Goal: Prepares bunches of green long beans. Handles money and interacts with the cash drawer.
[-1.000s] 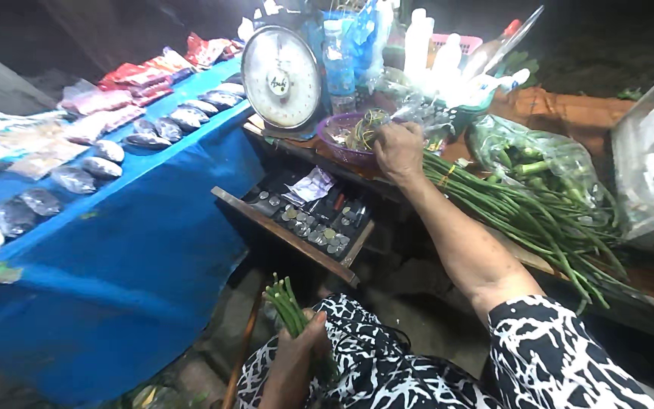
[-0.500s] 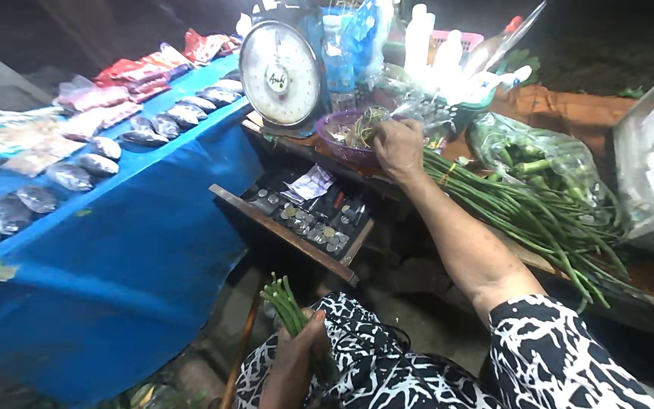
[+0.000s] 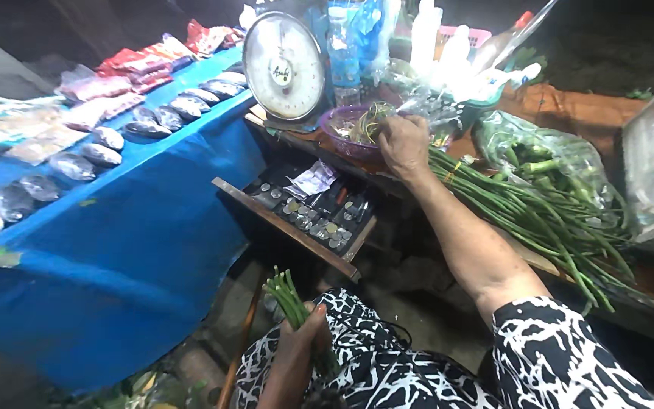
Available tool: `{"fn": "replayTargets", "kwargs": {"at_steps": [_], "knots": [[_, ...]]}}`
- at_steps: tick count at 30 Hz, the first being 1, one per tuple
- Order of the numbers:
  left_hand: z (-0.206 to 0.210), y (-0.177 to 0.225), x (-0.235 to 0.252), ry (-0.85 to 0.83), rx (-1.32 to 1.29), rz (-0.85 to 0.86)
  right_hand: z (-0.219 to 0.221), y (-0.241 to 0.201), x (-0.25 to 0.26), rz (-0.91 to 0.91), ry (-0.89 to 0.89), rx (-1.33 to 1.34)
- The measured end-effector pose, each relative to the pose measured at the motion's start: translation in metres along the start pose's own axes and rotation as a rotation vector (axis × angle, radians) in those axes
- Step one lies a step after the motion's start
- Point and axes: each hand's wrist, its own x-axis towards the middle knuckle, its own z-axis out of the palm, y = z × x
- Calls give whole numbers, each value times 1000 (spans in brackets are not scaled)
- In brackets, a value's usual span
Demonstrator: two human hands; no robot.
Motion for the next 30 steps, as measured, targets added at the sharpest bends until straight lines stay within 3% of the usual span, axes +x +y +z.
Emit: {"fn": "replayTargets", "kwargs": {"at_steps": [7, 10, 14, 17, 25, 30], "knots": [[-3, 17, 3, 153, -57, 194, -17, 5, 3, 114, -222, 112], [-10, 25, -1, 140, -53, 205, -35, 8, 7, 194, -347, 358], [-20, 25, 1, 144, -85, 188, -54, 0, 9, 227, -306, 659], [-25, 25, 2, 141, -126, 213, -62, -25, 8, 127, -264, 787], [-33, 39, -5, 131, -146, 360, -78, -136, -42, -84, -714, 940], [-27, 53, -7, 61, -122, 325, -76, -174, -75, -187, -797, 944]]}}
